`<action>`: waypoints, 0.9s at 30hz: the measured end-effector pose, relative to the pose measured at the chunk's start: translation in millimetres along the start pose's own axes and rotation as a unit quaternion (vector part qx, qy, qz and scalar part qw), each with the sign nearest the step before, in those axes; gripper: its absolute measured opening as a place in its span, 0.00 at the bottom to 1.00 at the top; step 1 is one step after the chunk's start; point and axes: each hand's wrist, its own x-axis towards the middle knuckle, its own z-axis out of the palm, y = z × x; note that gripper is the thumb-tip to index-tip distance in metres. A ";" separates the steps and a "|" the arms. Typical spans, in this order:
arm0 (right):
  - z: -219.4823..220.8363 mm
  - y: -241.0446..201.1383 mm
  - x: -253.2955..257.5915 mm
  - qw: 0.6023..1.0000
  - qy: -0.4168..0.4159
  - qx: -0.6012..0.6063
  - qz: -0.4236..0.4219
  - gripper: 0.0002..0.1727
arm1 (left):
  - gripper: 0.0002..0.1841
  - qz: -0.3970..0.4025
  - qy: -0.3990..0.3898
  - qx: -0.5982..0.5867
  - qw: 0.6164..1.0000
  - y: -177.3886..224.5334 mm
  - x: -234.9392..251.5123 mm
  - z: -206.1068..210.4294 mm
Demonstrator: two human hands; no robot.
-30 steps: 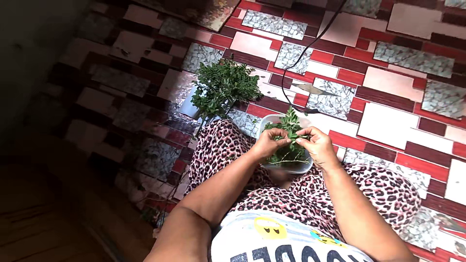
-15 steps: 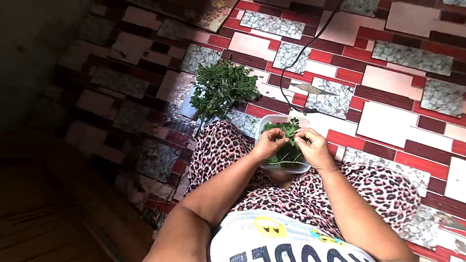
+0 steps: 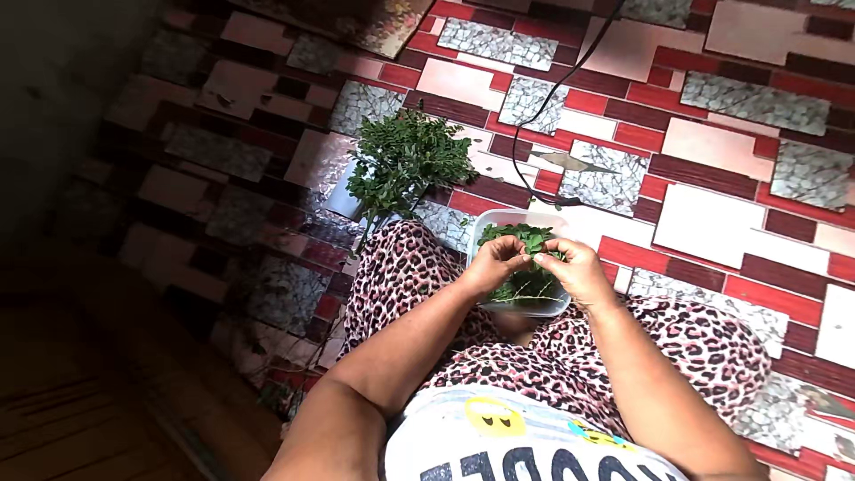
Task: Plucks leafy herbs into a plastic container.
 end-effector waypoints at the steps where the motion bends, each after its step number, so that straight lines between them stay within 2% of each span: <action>1: 1.5 1.1 -0.1 1.000 0.006 -0.006 -0.016 0.04 | 0.03 -0.003 -0.002 0.006 1.000 0.8 -0.1 0.3; 4: 5.2 4.8 -0.3 0.999 0.031 0.014 -0.032 0.02 | 0.03 -0.005 -0.009 0.034 0.999 2.5 -0.1 0.9; 7: 7.1 4.5 -0.9 0.996 0.052 0.072 0.015 0.04 | 0.03 -0.003 -0.004 0.040 0.999 2.5 -0.8 1.0; 10: 1.3 2.6 -0.4 0.994 0.027 0.096 0.039 0.03 | 0.03 -0.008 0.003 0.040 0.999 4.3 -2.2 -0.2; 14: 1.0 -3.5 -1.5 0.992 0.001 0.114 0.062 0.07 | 0.04 -0.009 -0.010 0.036 0.999 3.8 -1.6 -1.0; 18: 3.5 0.4 0.1 0.993 0.017 0.107 0.049 0.02 | 0.04 -0.007 -0.020 0.038 0.999 4.0 -1.7 -0.4; 23: 1.8 0.7 0.7 0.996 0.041 0.066 0.048 0.02 | 0.05 -0.004 -0.021 0.042 0.999 2.8 -1.4 -1.3; 25: -3.1 -1.4 0.3 0.998 0.051 0.019 0.016 0.03 | 0.05 -0.003 -0.019 0.041 0.999 1.9 -1.7 -1.5; 27: -6.8 -2.2 -0.3 0.995 0.054 -0.046 -0.069 0.06 | 0.05 0.000 -0.017 0.040 0.999 2.3 -2.0 -1.6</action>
